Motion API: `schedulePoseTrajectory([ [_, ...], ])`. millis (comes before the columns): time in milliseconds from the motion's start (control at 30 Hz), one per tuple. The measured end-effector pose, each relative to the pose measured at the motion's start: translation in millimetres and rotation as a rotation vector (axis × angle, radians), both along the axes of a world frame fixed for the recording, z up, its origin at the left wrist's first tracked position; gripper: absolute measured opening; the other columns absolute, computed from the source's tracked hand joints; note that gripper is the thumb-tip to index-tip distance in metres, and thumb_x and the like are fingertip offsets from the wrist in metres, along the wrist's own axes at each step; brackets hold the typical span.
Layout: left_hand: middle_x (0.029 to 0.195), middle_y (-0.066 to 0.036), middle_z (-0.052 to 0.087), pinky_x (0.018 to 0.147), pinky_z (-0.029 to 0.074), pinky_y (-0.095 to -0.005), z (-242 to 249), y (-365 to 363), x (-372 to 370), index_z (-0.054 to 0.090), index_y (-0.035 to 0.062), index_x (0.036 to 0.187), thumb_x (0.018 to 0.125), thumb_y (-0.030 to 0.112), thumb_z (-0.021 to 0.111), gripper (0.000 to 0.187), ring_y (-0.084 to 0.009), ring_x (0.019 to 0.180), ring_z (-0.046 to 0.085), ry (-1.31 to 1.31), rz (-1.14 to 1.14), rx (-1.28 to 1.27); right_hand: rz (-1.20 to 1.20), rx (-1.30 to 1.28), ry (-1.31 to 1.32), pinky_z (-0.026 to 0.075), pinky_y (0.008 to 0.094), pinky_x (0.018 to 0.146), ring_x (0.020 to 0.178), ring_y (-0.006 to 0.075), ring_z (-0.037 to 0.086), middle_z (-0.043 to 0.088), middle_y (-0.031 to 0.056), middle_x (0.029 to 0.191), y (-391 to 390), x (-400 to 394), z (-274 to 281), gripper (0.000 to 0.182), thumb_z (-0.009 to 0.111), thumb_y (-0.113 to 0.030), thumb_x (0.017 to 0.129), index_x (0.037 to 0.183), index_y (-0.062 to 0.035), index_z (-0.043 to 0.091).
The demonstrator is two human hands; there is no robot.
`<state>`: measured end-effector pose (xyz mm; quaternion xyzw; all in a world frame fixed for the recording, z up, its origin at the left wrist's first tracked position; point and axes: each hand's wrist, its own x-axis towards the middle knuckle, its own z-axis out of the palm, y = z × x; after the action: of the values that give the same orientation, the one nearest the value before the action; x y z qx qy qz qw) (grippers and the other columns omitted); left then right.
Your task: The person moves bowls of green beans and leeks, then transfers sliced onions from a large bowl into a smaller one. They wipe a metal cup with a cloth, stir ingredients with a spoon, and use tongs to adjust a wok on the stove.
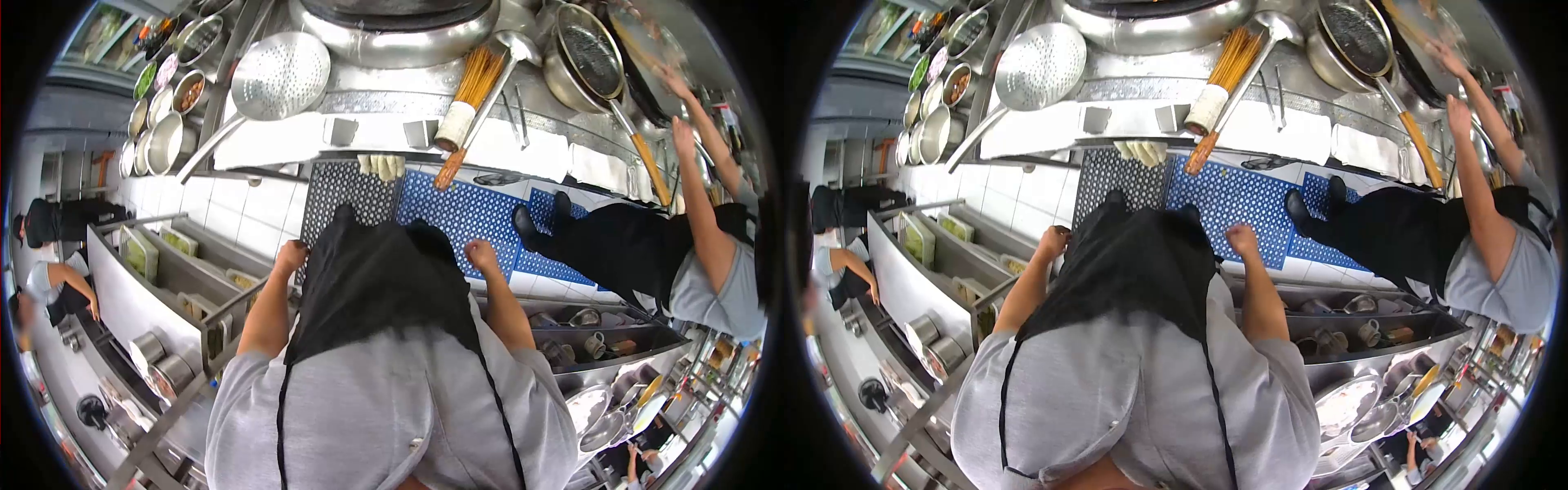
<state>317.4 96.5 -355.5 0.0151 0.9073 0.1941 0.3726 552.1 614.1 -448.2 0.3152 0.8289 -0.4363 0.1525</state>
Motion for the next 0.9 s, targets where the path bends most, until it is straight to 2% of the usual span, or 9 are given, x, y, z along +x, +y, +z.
schedulePoseTrajectory([
  [133, 0.107, -0.021, 0.071, 0.091, 0.054, -0.0461, -36, 23, -46, 0.075, 0.0115, 0.109, 0.087, 0.029, 0.059, 0.033, -0.0378, 0.103, 0.068, 0.05, -0.204, 0.021, 0.109, 0.232, -0.058, 0.042, 0.0347, 0.042, 0.046, 0.0168, 0.057, 0.059, 0.006, 0.053, -7, 42, -25, 0.029, 0.059, -0.023, 0.084, 0.062, -0.0046, 0.063],
  [200, 0.109, -0.02, 0.071, 0.093, 0.053, -0.046, -37, 41, -72, 0.075, 0.0119, 0.111, 0.086, 0.027, 0.061, 0.032, -0.038, 0.105, 0.067, -0.025, -0.262, 0.105, -0.333, -0.062, -0.064, 0.044, 0.0335, 0.042, 0.049, 0.0177, 0.059, 0.061, 0.0073, 0.057, -29, 64, -21, 0.026, 0.06, -0.024, 0.088, 0.069, -0.0064, 0.064],
  [267, 0.107, -0.02, 0.072, 0.092, 0.053, -0.0447, -17, 58, -96, 0.074, 0.0109, 0.11, 0.085, 0.024, 0.061, 0.032, -0.0371, 0.105, 0.068, 0.017, -0.445, 0.158, -0.33, -0.013, -0.162, 0.046, 0.0347, 0.042, 0.052, 0.0181, 0.06, 0.062, 0.0074, 0.061, -48, 85, -39, 0.023, 0.061, -0.022, 0.089, 0.074, -0.005, 0.066],
  [533, 0.065, -0.011, 0.069, 0.058, 0.054, -0.0384, -47, 9, -143, 0.074, 0.007, 0.1, 0.09, 0.014, 0.059, 0.019, -0.0216, 0.056, 0.068, 0.016, -0.457, 0.379, -0.58, -0.082, -0.181, 0.051, 0.0362, 0.051, 0.061, 0.0188, 0.065, 0.07, 0.0101, 0.072, -200, 17, 68, 0.019, 0.056, -0.004, 0.081, 0.085, -0.003, 0.074],
  [600, 0.083, -0.016, 0.073, 0.079, 0.057, -0.0427, -57, -25, -146, 0.075, 0.0039, 0.083, 0.08, 0.012, 0.061, 0.016, -0.0303, 0.087, 0.073, -0.099, -0.753, 0.138, -0.552, 0.007, -0.069, 0.051, 0.0331, 0.055, 0.062, 0.0172, 0.064, 0.071, 0.0093, 0.073, -227, 20, 66, 0.02, 0.056, -0.001, 0.079, 0.085, -0.0023, 0.074],
  [667, 0.089, -0.019, 0.074, 0.078, 0.057, -0.0449, -101, -66, -153, 0.074, 0.0002, 0.082, 0.081, 0.011, 0.061, 0.017, -0.0318, 0.087, 0.073, -0.28, -1.371, -0.212, -0.6, -0.017, 0.006, 0.051, 0.0302, 0.058, 0.062, 0.0143, 0.063, 0.069, 0.0072, 0.07, -249, 28, 58, 0.015, 0.059, -0.003, 0.082, 0.085, -0.0017, 0.074],
  [733, 0.093, -0.023, 0.073, 0.076, 0.057, -0.046, -108, -98, -148, 0.074, -0.0026, 0.086, 0.082, 0.012, 0.063, 0.018, -0.0352, 0.083, 0.073, -0.427, -0.959, -0.395, -0.685, -0.042, 0.0, 0.05, 0.0305, 0.058, 0.062, 0.0136, 0.063, 0.068, 0.0067, 0.068, -265, 35, 80, 0.012, 0.062, -0.005, 0.083, 0.084, -0.0017, 0.073],
  [800, 0.097, -0.025, 0.072, 0.079, 0.057, -0.0473, -21, -90, -141, 0.075, 0.0004, 0.094, 0.083, 0.017, 0.067, 0.021, -0.0368, 0.086, 0.073, -0.36, -0.629, -0.225, -0.715, -0.001, -0.019, 0.05, 0.031, 0.058, 0.062, 0.0139, 0.062, 0.067, 0.0049, 0.067, -278, 44, 100, 0.011, 0.065, -0.009, 0.085, 0.087, -0.0021, 0.073],
  [900, 0.096, -0.024, 0.072, 0.08, 0.057, -0.0433, -20, -85, -150, 0.075, 0.0031, 0.101, 0.084, 0.024, 0.07, 0.027, -0.0343, 0.087, 0.073, -0.25, -0.598, -0.193, -0.804, 0.008, -0.063, 0.051, 0.032, 0.062, 0.067, 0.0144, 0.065, 0.07, 0.0062, 0.072, -281, 57, 115, 0.012, 0.066, -0.011, 0.083, 0.085, -0.0021, 0.073],
])
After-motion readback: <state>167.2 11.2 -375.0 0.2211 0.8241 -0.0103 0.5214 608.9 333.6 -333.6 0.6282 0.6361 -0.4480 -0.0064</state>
